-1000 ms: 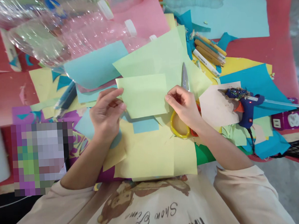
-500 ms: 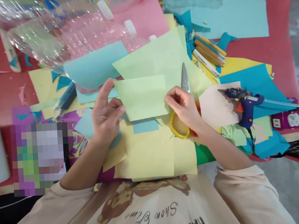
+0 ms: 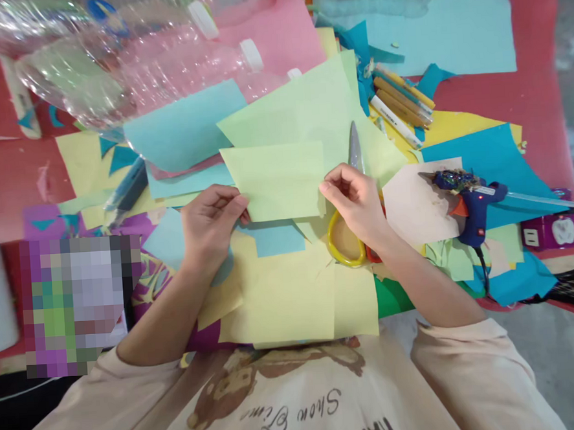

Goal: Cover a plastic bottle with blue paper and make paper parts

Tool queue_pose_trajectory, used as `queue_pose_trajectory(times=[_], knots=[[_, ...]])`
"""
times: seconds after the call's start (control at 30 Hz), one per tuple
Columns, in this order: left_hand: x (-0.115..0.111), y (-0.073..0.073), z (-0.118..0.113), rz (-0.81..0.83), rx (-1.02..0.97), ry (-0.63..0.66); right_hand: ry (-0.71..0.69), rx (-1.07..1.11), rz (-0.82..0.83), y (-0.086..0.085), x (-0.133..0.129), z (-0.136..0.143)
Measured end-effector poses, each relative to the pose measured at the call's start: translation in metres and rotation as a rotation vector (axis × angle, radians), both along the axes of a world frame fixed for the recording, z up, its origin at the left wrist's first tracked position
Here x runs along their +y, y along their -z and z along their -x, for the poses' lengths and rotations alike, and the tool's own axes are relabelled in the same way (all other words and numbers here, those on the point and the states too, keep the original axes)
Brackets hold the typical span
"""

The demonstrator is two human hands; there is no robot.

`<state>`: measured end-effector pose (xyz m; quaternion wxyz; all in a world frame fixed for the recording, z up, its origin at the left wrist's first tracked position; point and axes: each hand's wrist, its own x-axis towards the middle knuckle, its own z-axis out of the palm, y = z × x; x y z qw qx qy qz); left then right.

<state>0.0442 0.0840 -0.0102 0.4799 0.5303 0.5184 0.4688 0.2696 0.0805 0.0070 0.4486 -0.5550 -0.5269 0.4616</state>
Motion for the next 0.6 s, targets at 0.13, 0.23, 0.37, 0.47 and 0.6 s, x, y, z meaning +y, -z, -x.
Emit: queue_pose_trajectory(times=[0.13,0.23,0.37,0.47,0.6], knots=[[-0.0021,0.0008,-0.0012,-0.034,0.075,-0.029,-0.019,0.003,-0.015,0.0005,-0.0004,0.0021],[-0.0046,0.0005,-0.002,-0.052,0.075,-0.018,-0.023,0.006,-0.019,0.0,-0.0008,0.0037],[-0.0069,-0.0009,-0.0027,0.071,0.022,0.049,-0.016,0.014,-0.009,-0.0004,-0.0005,0.0036],[-0.007,-0.0018,-0.003,0.104,-0.016,0.086,0.004,0.02,-0.016,-0.0002,0.0007,0.0017],[-0.006,-0.003,-0.0033,0.069,-0.041,0.174,0.049,0.025,-0.041,0.001,0.0027,-0.002]])
